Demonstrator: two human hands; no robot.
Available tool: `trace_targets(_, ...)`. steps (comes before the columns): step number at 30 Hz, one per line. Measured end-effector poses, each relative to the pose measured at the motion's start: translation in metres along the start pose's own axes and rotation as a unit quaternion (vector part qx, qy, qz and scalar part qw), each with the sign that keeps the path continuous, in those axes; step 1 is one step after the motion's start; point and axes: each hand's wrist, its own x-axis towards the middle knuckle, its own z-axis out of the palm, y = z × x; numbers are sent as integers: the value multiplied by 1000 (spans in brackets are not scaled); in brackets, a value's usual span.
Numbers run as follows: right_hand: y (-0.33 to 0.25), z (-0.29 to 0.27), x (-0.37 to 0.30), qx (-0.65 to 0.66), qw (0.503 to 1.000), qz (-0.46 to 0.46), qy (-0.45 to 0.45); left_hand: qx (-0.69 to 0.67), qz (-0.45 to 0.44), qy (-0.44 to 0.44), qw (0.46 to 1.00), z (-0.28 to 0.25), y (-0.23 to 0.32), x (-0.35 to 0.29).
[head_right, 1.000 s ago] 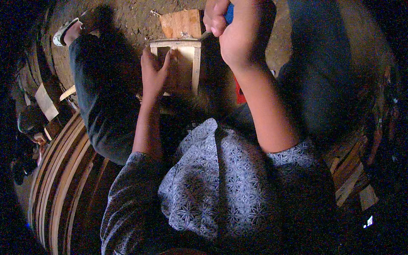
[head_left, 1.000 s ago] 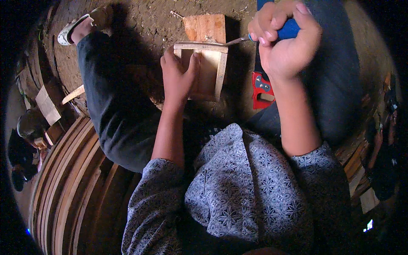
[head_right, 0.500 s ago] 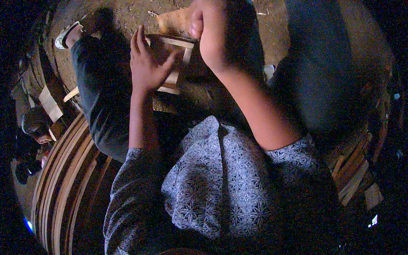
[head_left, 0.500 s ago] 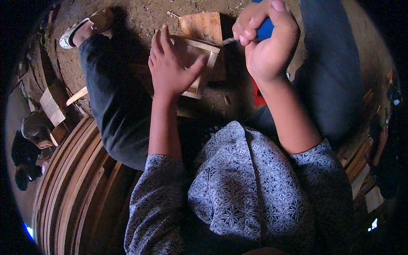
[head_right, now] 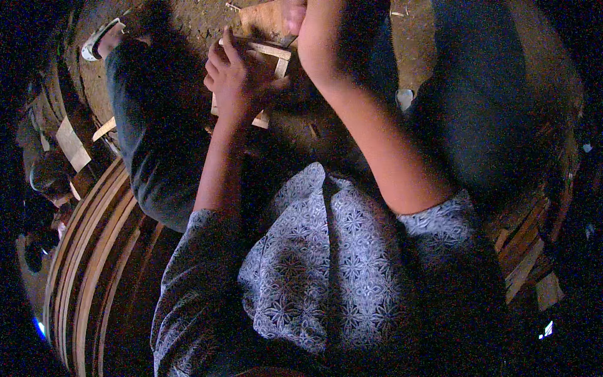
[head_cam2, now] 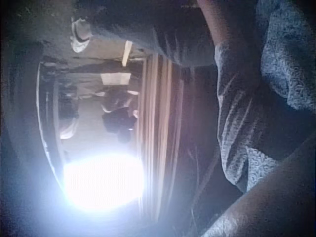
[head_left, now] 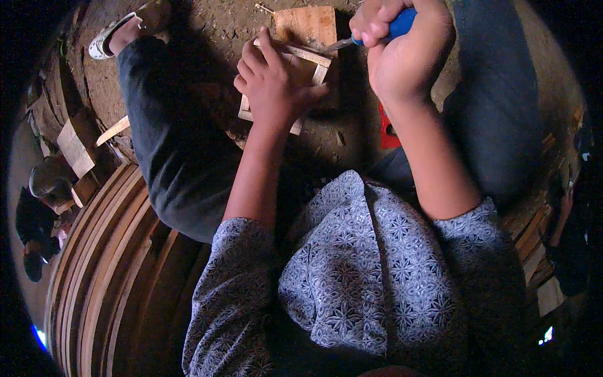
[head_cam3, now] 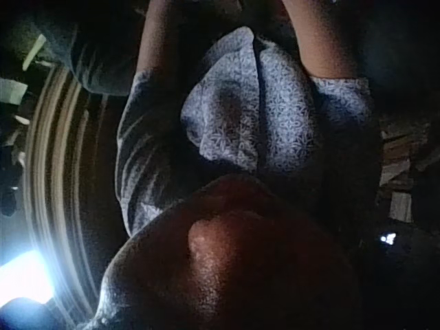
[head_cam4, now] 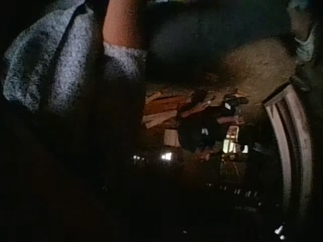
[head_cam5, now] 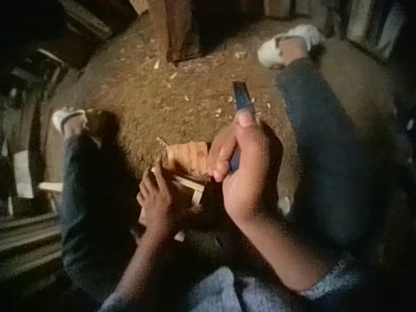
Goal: The person sits on the ground and uses a chisel to carve a small wooden block, repeatedly removing shavings and shaping the interior. The person rotates the block to access different sides and continues carving throughout the clip.
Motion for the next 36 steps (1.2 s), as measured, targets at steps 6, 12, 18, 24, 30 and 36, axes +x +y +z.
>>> trace_targets(6,2,3,-2,-13,997,69,43,0,1,13,1000,6,-4,3)
trace_targets(12,4,-3,-15,-2,999,41,17,-17,80,48,995,1,-14,10)
trace_targets(18,1,6,-24,-185,982,36,-5,9,122,57,991,14,-30,18)
trace_targets(24,19,13,-33,-481,867,-104,-85,71,126,95,985,43,-54,25)
trace_targets(30,55,30,-44,-227,946,-102,-206,73,100,115,986,48,-61,40)
trace_targets(36,76,1,0,-5,1000,-10,-22,4,12,56,998,39,-43,30)
